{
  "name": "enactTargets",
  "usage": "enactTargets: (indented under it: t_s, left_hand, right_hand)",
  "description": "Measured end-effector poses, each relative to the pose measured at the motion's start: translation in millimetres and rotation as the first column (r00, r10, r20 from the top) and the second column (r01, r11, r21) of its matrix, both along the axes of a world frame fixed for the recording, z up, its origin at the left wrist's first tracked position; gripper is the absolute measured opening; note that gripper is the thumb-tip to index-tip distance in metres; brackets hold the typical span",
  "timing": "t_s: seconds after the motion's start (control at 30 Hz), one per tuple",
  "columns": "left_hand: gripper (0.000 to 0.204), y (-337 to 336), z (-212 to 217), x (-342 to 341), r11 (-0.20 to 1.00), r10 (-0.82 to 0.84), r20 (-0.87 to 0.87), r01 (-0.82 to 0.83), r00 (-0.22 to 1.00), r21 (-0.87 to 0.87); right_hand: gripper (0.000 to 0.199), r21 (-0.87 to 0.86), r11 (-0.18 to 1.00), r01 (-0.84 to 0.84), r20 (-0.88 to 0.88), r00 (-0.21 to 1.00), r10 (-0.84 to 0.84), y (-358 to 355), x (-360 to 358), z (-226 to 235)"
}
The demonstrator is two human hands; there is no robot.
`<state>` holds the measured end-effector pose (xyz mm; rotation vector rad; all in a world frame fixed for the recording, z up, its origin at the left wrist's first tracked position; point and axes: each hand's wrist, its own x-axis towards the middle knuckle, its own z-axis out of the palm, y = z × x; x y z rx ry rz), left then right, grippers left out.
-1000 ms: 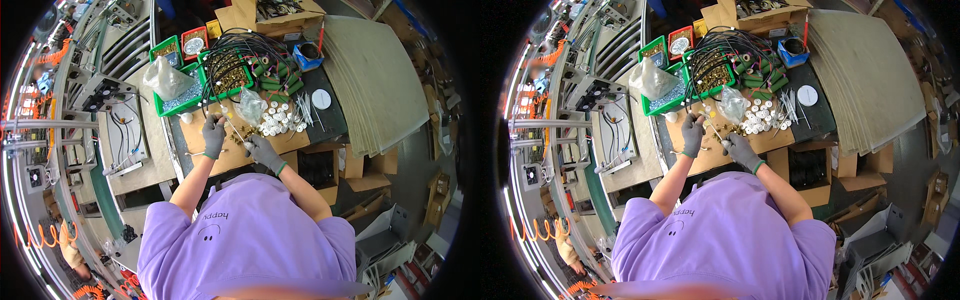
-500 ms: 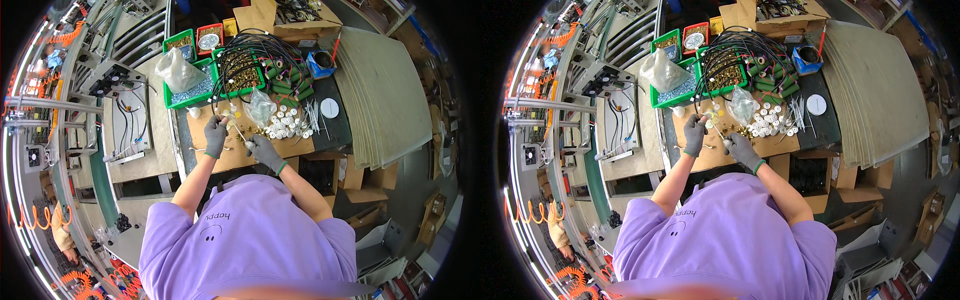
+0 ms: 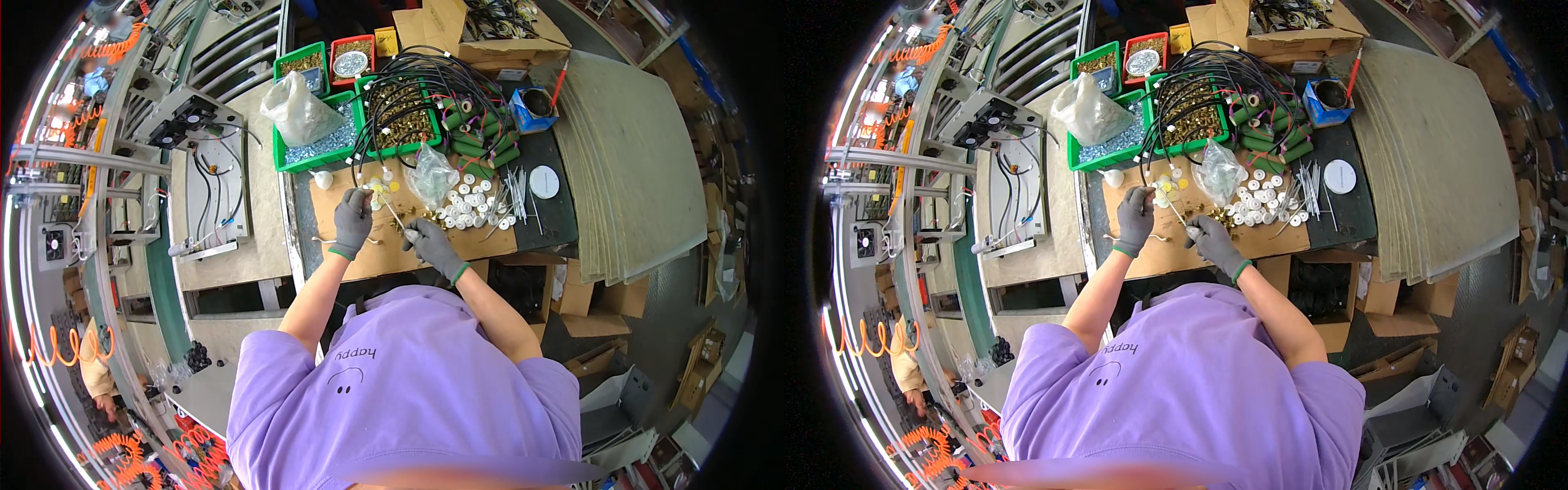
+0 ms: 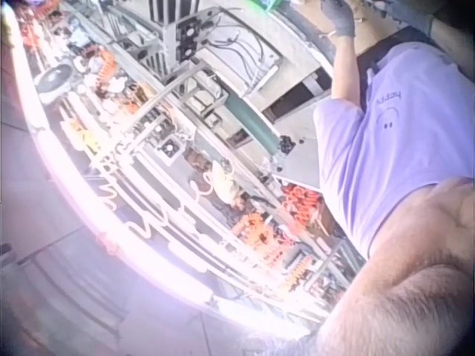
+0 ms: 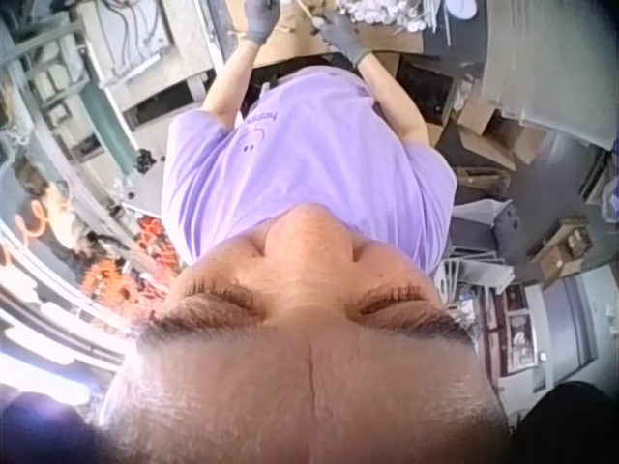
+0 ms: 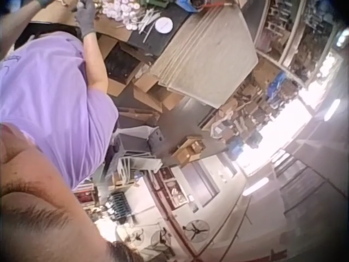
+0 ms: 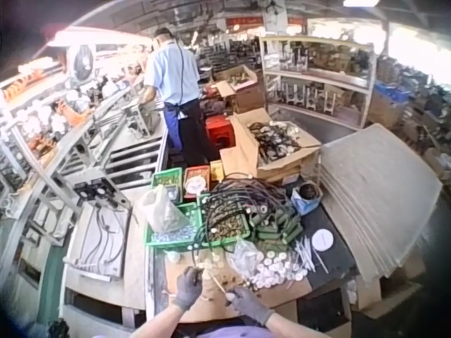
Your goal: The recorder is assembling an electrical panel by attaching wires and a large green resistor.
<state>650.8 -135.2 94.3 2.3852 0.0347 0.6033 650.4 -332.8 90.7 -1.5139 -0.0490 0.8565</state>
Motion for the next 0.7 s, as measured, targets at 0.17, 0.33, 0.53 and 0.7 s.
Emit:
enactTargets:
  t_s: [0.17,0.33,0.53,0.7]
  left_hand:
    - [0.013,-5.7,5.9,-1.2,0.996,-0.046,-0.021,0.045,0.999,-0.078]
    - [0.014,-5.5,8.7,-2.8,0.891,-0.108,-0.245,-0.015,0.964,-0.453]
    - [0.012,-3.2,9.7,0.7,0.78,-0.175,-0.211,0.005,0.962,-0.625]
    - [0.009,1.3,12.1,1.0,0.945,-0.142,-0.108,0.102,0.984,-0.31]
  right_hand:
    - [0.007,0.039,0.999,0.008,-0.008,1.0,-0.008,0.4,-0.5,-7.4]
    - [0.006,0.056,0.998,0.021,-0.031,0.999,-0.019,1.5,-0.7,-8.7]
    - [0.006,0.057,0.998,-0.003,-0.005,1.0,0.003,1.3,-1.0,-2.9]
    - [0.007,0.08,0.997,0.005,-0.008,1.0,-0.005,0.7,-4.2,-3.3]
